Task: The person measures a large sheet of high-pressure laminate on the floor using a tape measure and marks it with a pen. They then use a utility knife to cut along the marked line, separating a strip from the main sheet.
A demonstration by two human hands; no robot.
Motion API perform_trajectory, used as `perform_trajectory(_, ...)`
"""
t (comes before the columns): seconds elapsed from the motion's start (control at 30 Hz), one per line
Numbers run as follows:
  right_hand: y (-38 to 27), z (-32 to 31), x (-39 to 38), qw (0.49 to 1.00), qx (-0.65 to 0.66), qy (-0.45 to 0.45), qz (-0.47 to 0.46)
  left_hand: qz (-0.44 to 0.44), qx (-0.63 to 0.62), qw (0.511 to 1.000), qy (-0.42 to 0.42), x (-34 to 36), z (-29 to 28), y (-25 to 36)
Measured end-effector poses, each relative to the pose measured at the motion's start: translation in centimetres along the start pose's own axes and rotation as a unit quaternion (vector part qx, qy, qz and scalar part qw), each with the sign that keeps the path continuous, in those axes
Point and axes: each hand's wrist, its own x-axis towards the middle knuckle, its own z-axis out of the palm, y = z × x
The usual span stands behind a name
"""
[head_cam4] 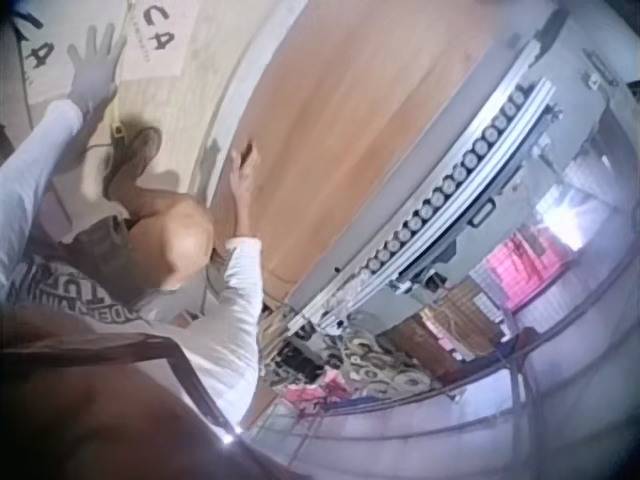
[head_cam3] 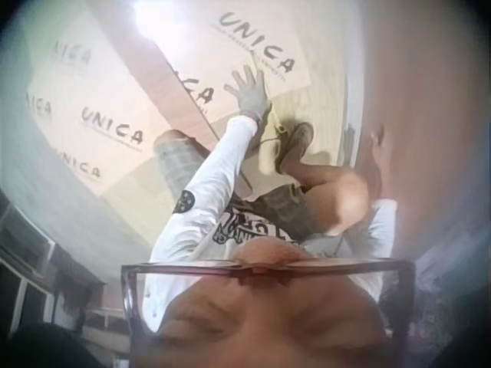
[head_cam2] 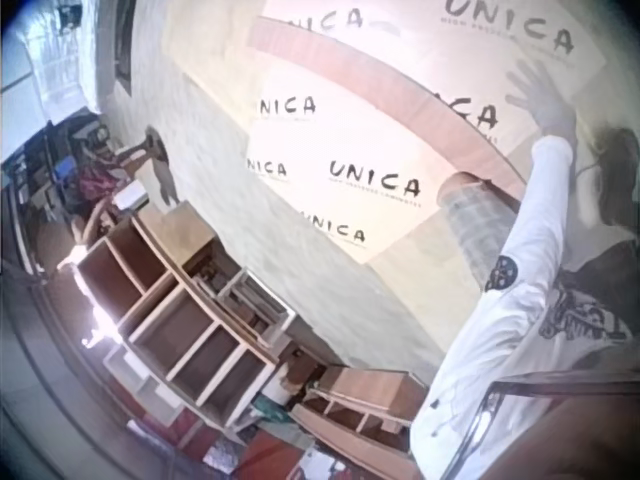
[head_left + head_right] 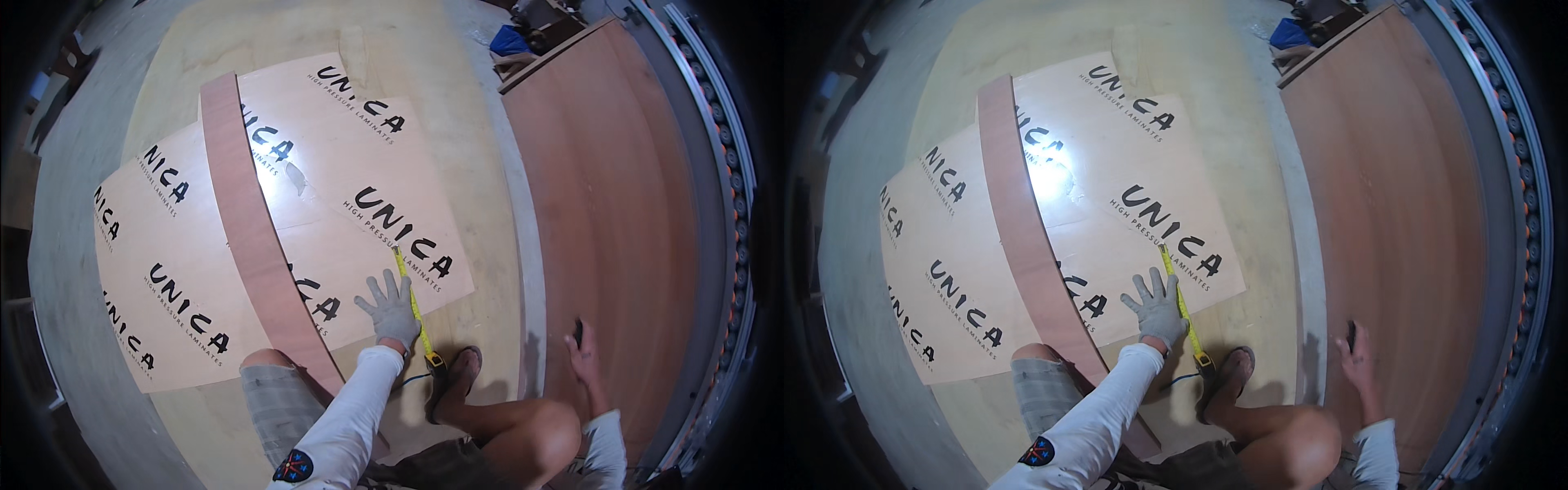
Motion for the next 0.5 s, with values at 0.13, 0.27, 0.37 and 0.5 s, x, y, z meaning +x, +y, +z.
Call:
perform_trajectory(0.13,-8.3,3.1,14.6,0.948,0.004,-0.205,-0.242,-0.003,0.011,1.0,-0.025,0.6,0.3,1.0)
perform_trajectory(0.27,-16.6,13.9,24.6,0.904,0.067,-0.273,-0.323,-0.012,0.028,0.998,-0.053,1.5,-0.4,0.9)
perform_trajectory(0.37,-20.2,18.7,27.9,0.885,-0.004,-0.343,-0.313,-0.018,0.038,0.997,-0.065,2.0,-0.9,1.0)
perform_trajectory(0.5,-21.7,22.2,29.9,0.862,-0.058,-0.302,-0.403,-0.021,0.037,0.996,-0.075,1.9,-0.5,1.0)
